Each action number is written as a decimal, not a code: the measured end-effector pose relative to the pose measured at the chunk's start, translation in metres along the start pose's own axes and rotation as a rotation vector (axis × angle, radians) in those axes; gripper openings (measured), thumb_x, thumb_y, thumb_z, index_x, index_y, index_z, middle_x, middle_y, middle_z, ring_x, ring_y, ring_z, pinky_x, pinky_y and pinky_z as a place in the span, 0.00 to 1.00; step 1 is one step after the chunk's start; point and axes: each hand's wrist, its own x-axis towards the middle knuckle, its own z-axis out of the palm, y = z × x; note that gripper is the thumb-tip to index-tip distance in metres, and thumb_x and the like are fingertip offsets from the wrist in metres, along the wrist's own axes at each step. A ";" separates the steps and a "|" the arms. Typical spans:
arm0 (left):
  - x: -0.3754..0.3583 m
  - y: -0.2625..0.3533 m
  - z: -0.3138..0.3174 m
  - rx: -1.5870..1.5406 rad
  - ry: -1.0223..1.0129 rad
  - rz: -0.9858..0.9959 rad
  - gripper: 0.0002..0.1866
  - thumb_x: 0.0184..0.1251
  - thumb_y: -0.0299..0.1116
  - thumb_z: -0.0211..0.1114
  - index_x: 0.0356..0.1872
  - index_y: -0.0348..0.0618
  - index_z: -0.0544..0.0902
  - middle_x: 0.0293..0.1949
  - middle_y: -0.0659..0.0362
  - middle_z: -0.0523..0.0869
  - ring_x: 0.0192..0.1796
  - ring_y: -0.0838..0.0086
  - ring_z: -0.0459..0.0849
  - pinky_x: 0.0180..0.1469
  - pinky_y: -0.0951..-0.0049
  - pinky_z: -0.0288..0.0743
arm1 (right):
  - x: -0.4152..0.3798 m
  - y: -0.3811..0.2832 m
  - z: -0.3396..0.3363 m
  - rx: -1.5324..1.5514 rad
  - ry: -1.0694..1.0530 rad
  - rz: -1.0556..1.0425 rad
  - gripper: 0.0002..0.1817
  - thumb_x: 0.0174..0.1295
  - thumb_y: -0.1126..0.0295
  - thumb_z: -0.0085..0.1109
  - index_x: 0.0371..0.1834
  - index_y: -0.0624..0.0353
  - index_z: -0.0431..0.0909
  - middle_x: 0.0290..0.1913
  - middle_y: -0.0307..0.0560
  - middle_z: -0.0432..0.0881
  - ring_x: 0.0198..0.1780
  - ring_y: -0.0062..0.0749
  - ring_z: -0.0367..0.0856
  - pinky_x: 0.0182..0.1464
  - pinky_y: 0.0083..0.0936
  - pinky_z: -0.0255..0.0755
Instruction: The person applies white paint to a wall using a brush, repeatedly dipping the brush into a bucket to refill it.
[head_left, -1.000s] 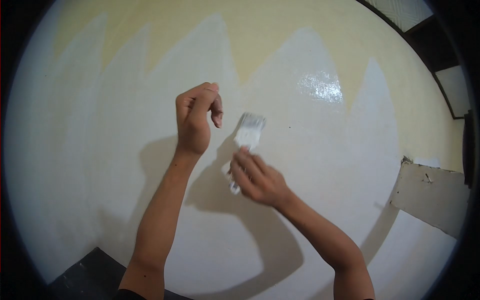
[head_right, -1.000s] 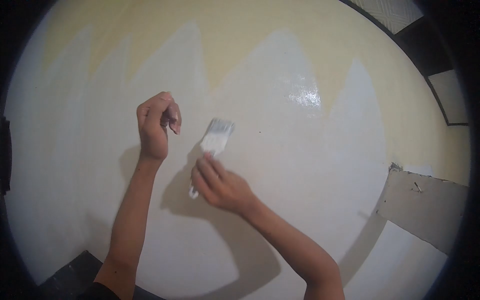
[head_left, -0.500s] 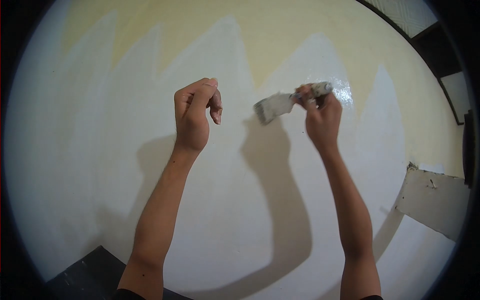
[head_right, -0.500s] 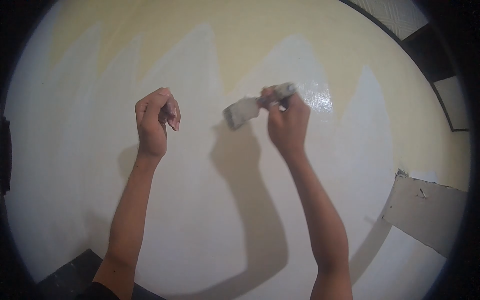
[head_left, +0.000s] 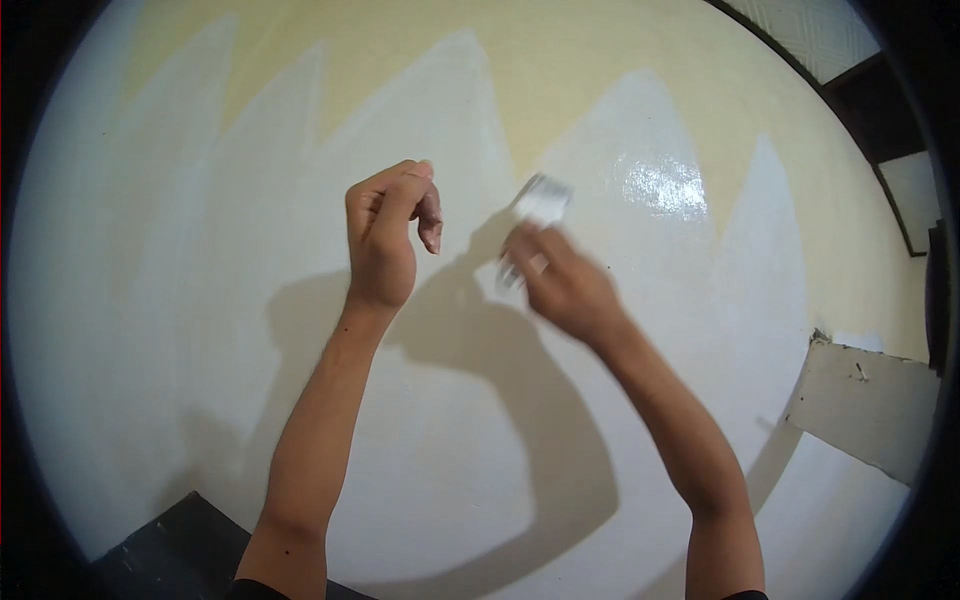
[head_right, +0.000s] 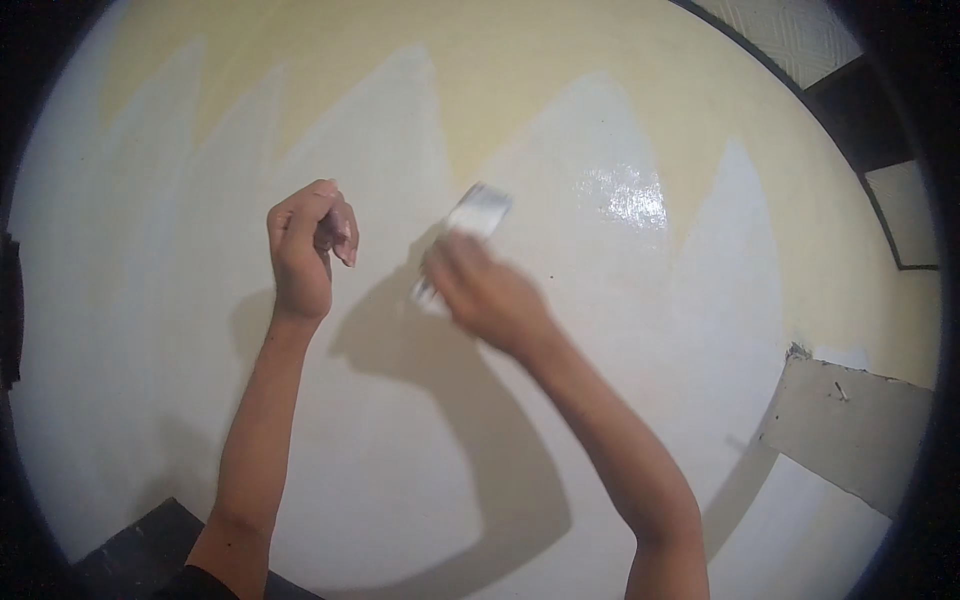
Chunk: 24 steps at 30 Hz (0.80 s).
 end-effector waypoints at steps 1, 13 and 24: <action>0.001 0.003 -0.003 -0.007 0.012 0.005 0.21 0.75 0.36 0.52 0.18 0.41 0.70 0.16 0.61 0.69 0.17 0.76 0.69 0.21 0.75 0.61 | -0.006 -0.015 0.003 -0.028 -0.077 -0.133 0.12 0.63 0.73 0.55 0.49 0.65 0.77 0.50 0.54 0.82 0.55 0.46 0.85 0.40 0.31 0.86; -0.001 0.007 0.004 -0.071 -0.009 -0.003 0.22 0.74 0.34 0.54 0.16 0.40 0.71 0.16 0.61 0.71 0.18 0.78 0.69 0.22 0.75 0.64 | 0.005 0.000 -0.014 0.800 0.391 0.493 0.12 0.59 0.89 0.55 0.42 0.64 0.81 0.41 0.50 0.89 0.43 0.34 0.91 0.39 0.27 0.84; -0.004 -0.006 0.017 0.012 -0.069 -0.059 0.21 0.74 0.36 0.52 0.17 0.41 0.69 0.15 0.61 0.70 0.17 0.77 0.70 0.21 0.75 0.63 | 0.030 0.063 -0.020 0.165 0.469 0.182 0.17 0.57 0.88 0.57 0.48 0.62 0.80 0.47 0.52 0.85 0.47 0.43 0.88 0.41 0.36 0.85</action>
